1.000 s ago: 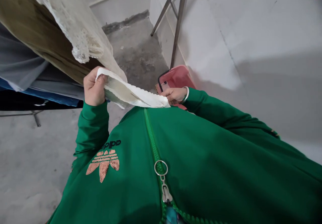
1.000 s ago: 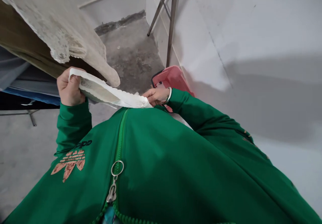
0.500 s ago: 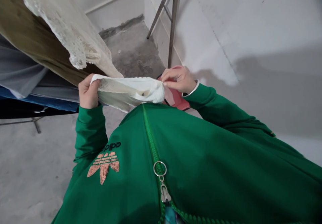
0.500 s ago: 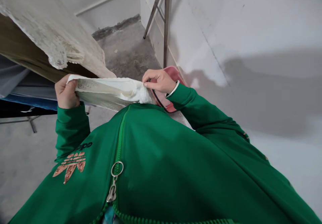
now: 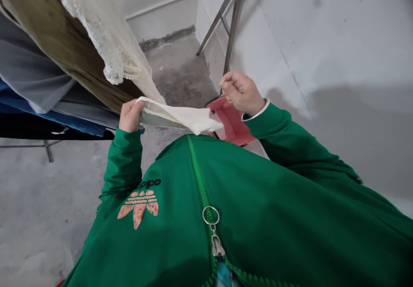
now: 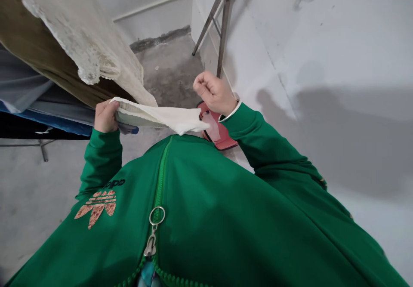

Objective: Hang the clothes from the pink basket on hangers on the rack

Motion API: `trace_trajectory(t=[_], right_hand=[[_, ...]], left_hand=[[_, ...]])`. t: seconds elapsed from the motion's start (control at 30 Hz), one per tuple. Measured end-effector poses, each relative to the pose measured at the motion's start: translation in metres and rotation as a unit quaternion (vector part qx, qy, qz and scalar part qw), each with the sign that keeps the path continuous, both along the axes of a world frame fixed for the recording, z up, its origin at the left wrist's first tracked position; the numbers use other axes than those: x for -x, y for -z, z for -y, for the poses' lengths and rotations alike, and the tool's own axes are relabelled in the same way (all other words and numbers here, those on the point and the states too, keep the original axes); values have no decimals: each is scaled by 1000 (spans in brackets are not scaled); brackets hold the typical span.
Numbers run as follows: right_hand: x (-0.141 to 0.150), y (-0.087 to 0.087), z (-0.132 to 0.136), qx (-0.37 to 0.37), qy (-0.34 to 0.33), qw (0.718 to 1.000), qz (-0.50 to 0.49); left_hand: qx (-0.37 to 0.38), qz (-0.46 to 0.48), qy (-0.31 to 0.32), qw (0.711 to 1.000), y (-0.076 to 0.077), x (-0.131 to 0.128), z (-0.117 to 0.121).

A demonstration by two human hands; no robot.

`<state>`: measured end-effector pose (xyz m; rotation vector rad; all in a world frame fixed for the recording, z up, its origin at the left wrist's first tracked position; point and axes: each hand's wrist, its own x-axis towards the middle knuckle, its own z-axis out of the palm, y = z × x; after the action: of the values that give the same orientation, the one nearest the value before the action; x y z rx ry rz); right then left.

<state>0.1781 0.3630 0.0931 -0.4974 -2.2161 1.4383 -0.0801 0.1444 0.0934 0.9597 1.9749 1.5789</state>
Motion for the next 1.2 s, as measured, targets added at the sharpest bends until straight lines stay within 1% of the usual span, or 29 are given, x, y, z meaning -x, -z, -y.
trace_trajectory(t=[0.1, 0.2, 0.27, 0.3, 0.37, 0.5, 0.6, 0.67, 0.73, 0.8, 0.87, 0.93, 1.0, 1.07, 1.1, 1.2], right_hand=[[9, 16, 11, 9, -93, 995, 41], [24, 41, 30, -15, -196, 978, 73], [36, 57, 46, -43, -227, 971, 67], [42, 62, 56, -55, -228, 970, 62], [56, 68, 75, -63, -208, 975, 46], [84, 63, 110, -64, -129, 989, 27], [102, 61, 122, -93, -85, 990, 63], [110, 65, 122, -127, -65, 984, 110], [113, 72, 115, -175, -61, 969, 164], [112, 80, 103, -211, -81, 952, 204], [105, 83, 87, -202, -104, 948, 222], [94, 80, 68, -147, -105, 959, 218], [78, 68, 49, -64, -96, 976, 183], [60, 51, 34, 19, -99, 987, 128], [51, 40, 30, 55, -107, 987, 103], [27, 11, 24, 135, -138, 980, 55]], left_hand=[[1, 11, 43, 999, -3, -10, -5], [13, 4, 88, 996, -17, -21, -7], [18, -9, 99, 995, -27, -26, -6], [18, -17, 97, 995, -32, -28, -5], [15, -38, 85, 996, -40, -32, -1], [12, -99, 40, 994, -52, -37, 7], [17, -150, 24, 988, -59, -40, 15], [16, -179, 22, 984, -63, -41, 21], [9, -199, 15, 980, -66, -40, 27], [-4, -208, 1, 978, -67, -36, 33], [-11, -211, -18, 977, -64, -29, 39], [-8, -217, -40, 975, -57, -17, 44], [-1, -227, -64, 972, -47, -2, 49], [6, -230, -75, 970, -33, 10, 54], [8, -225, -74, 972, -26, 15, 56], [8, -177, -52, 983, -5, 20, 57]])
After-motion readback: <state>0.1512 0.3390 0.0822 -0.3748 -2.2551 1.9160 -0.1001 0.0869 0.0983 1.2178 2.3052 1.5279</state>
